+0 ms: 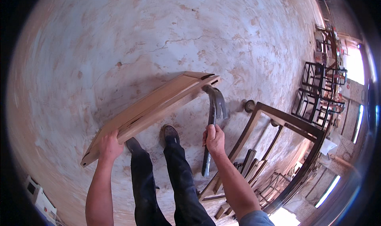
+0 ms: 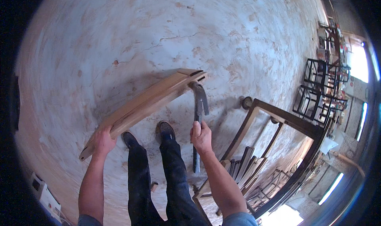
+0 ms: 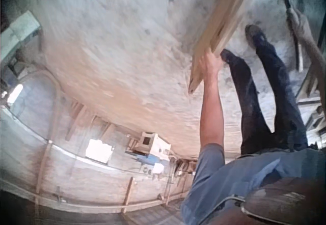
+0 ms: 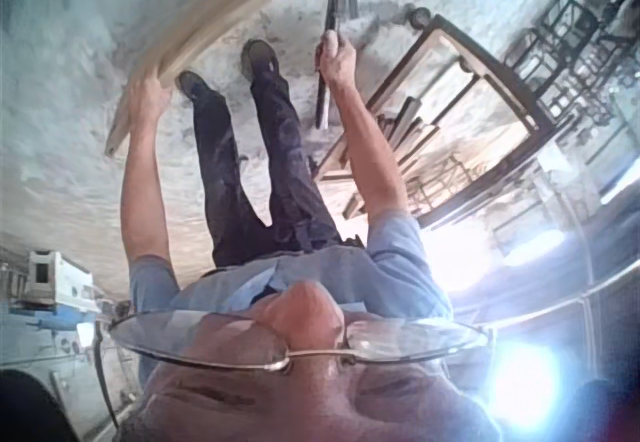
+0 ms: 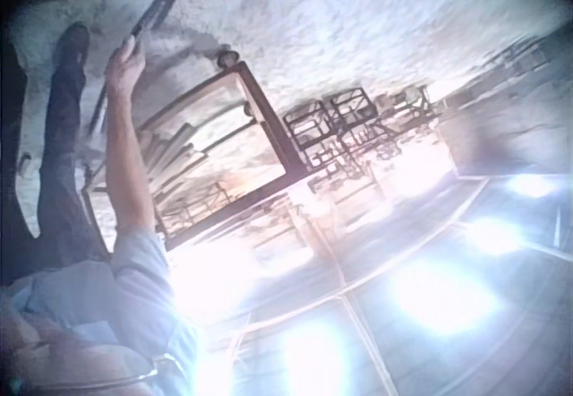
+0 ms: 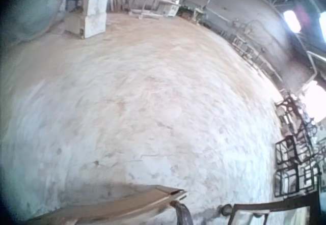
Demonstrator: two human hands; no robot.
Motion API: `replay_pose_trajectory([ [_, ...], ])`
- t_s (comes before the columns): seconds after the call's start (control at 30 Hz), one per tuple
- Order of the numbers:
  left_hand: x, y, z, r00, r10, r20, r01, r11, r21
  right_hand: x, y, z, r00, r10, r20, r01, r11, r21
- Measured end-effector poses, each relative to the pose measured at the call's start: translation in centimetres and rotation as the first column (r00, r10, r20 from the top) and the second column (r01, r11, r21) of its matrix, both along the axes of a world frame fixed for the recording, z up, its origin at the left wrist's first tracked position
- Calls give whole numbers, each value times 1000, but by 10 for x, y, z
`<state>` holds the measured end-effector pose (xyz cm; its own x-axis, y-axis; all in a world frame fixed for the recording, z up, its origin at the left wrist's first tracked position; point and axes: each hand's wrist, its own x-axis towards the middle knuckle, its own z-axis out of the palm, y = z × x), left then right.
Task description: The person applies glue to wooden slats using a brush and joins them together to form a frame around a wooden panel. They use a hammer to tap the slats into place and secure the joints.
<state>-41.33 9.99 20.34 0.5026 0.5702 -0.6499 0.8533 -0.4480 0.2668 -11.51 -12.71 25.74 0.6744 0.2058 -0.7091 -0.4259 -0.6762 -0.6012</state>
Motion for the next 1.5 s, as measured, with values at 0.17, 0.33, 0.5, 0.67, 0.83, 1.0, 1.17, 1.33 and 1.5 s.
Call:
replay_pose_trajectory([
  [0.17, 2, 3, 5, 999, 24, 40, -25, 1000, 19, 1, -13, 9, 979, 145, 140, -157, 984, 79],
  [0.33, 17, 7, 7, 996, 28, -82, -29, 999, -20, 11, -11, -7, 965, 248, 81, -239, 965, -110],
  [0.5, 11, 7, 5, 997, 54, -58, -53, 999, 7, -8, -16, 17, 876, 289, 387, -374, 913, 164],
  [0.67, 18, 4, 2, 992, 25, -127, -29, 999, -28, 6, 10, 1, 946, 321, 36, -315, 942, -117],
  [0.83, 9, 4, -6, 995, 41, -87, -41, 999, -1, 4, 4, 31, 904, 383, 192, -388, 922, -11],
  [1.0, 10, 14, -2, 996, 37, -79, -39, 999, -20, -6, -3, 19, 980, 115, 163, -168, 914, 370],
  [1.17, 3, 18, -11, 999, -13, -47, 14, 1000, 26, 6, 16, -6, 996, 79, -43, -83, 991, -105],
  [1.33, -8, 1, -8, 997, 9, -82, -14, 998, -55, 5, 18, 19, 997, 74, 24, -74, 997, 0],
  [1.5, 11, 9, 10, 994, 67, -87, -75, 993, -88, -13, -4, -8, 991, 99, 86, -101, 995, 20],
])
